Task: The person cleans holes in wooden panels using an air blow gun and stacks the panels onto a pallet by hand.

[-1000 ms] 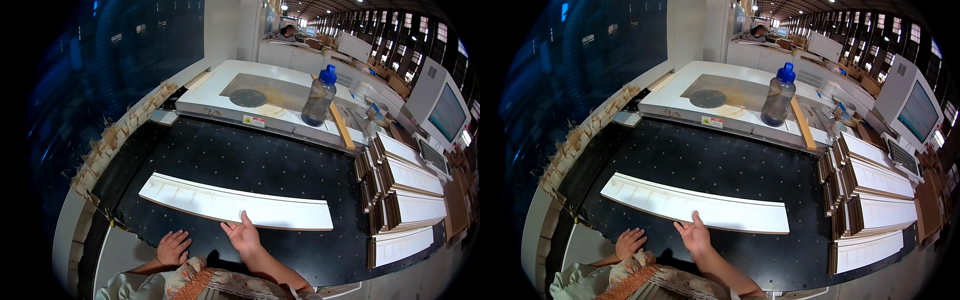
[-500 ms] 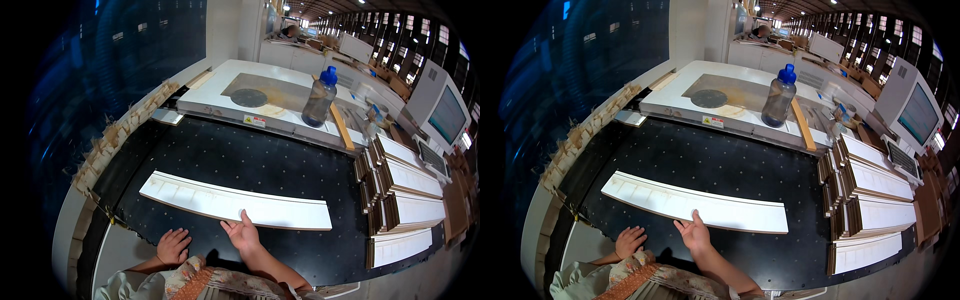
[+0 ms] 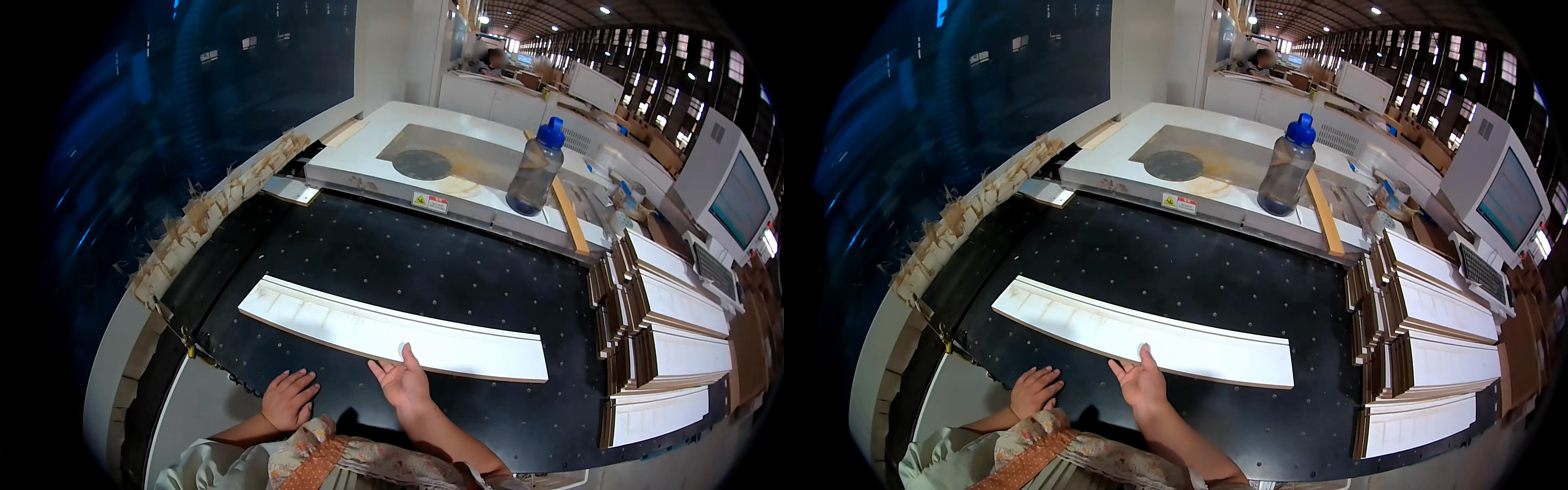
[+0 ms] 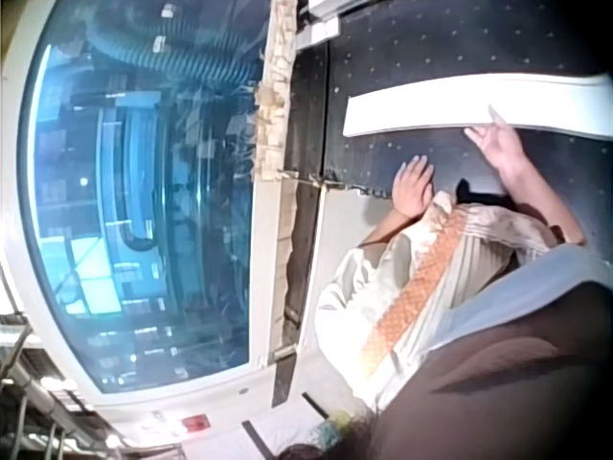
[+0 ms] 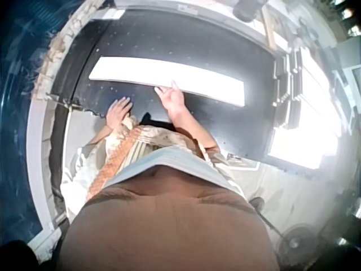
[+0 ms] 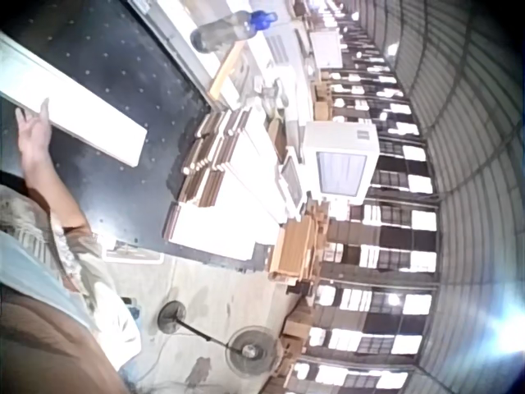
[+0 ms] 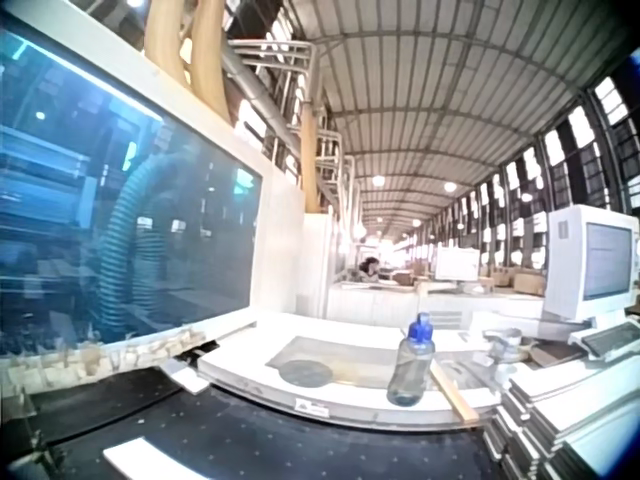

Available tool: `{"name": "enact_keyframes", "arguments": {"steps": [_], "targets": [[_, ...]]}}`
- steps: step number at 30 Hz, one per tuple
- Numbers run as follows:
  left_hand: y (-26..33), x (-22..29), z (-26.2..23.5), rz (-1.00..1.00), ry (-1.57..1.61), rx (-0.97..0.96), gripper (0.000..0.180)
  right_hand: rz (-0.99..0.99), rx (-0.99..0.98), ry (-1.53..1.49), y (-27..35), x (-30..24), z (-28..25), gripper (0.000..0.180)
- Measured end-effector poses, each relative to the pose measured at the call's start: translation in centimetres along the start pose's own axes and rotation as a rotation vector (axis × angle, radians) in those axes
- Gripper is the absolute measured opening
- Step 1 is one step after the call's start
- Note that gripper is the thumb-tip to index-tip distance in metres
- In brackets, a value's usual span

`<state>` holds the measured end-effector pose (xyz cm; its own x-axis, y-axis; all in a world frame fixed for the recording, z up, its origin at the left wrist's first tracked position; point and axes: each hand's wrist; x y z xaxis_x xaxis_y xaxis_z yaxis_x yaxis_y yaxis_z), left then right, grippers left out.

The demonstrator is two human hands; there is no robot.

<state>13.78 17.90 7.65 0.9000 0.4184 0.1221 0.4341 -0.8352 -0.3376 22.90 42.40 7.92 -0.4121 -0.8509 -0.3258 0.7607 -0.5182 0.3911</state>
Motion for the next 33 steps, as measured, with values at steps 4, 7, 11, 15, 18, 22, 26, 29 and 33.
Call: {"name": "enact_keyframes", "arguments": {"steps": [4, 7, 11, 15, 18, 22, 26, 29, 33], "targets": [[0.3, 0.1, 0.0, -0.013, 0.011, 0.018, 0.035, 0.027, -0.027, 0.004, 0.0, 0.0, -0.2, 0.043], [0.1, 0.3, -0.4, -0.021, 0.005, 0.012, 0.035, 0.038, -0.050, -0.002, 0.0, 0.1, -0.3, 0.042], [-0.2, 0.3, -0.4, -0.010, 0.008, 0.020, 0.036, 0.038, -0.082, -0.015, -0.2, -0.1, -0.8, 0.043], [0.1, 0.1, -0.5, -0.021, -0.006, 0.023, 0.036, 0.038, -0.099, 0.004, -0.3, 0.1, -1.1, 0.044], [0.2, 0.0, -0.3, -0.022, -0.017, 0.025, 0.037, 0.038, -0.082, 0.023, -0.2, 0.1, -1.0, 0.041], [0.2, 0.0, -0.3, -0.025, -0.017, 0.019, 0.036, 0.022, -0.068, 0.046, -0.4, 0.2, -1.2, 0.039], [0.0, -0.1, -0.1, -0.007, -0.006, 0.035, 0.037, 0.023, -0.033, 0.050, -0.6, 0.1, -1.5, 0.039], [-0.1, 0.0, -0.2, -0.014, 0.004, 0.033, 0.037, 0.029, -0.032, 0.048, -0.7, 0.0, -1.6, 0.040], [-0.2, -0.1, -0.4, -0.012, 0.009, 0.046, 0.036, 0.016, -0.090, 0.007, -0.7, -0.2, -1.5, 0.038]]}}
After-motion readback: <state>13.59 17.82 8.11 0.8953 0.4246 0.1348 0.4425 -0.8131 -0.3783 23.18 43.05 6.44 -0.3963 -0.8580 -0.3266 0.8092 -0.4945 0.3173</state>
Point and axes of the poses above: each hand's wrist, its own y-axis away from the middle knuckle, its own z-axis out of the palm, x = y × z, and after that the axes turned 9 degrees about -z, right-handed
